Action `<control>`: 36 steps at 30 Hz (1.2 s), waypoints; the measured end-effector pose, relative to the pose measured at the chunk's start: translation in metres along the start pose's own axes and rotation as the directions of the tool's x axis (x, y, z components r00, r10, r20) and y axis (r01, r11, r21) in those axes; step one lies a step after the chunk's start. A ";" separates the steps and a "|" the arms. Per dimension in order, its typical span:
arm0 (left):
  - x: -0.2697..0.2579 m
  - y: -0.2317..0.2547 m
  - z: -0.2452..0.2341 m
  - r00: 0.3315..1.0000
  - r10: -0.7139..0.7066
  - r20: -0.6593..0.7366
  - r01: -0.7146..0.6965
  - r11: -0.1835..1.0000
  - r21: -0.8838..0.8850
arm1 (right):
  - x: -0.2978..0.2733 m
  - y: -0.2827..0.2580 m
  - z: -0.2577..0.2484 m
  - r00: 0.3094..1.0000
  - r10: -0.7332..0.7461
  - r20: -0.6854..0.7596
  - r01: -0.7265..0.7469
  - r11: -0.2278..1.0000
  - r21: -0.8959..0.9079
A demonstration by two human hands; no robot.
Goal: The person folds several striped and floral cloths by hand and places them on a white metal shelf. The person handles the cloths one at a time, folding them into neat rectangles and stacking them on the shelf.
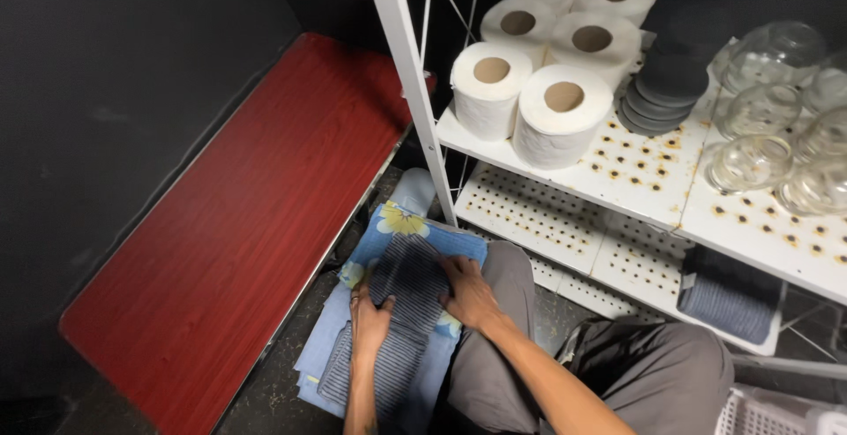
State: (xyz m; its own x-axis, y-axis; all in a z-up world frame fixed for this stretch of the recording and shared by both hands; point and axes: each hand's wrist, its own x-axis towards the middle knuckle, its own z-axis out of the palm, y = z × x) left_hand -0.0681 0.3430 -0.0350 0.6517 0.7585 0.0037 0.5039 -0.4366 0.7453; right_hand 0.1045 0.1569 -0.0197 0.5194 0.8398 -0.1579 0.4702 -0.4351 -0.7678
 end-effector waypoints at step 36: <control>-0.113 0.335 0.078 0.464 0.561 0.685 -0.194 0.819 -0.539 | -0.293 0.036 -0.162 0.865 0.063 -0.497 0.157 0.908 0.388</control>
State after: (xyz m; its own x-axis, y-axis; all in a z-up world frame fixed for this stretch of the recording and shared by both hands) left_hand 0.0711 0.0729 0.1617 0.9737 -0.2247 -0.0371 -0.0193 -0.2438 0.9696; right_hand 0.0844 -0.1577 0.0992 0.8337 0.5382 0.1239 0.2318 -0.1373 -0.9630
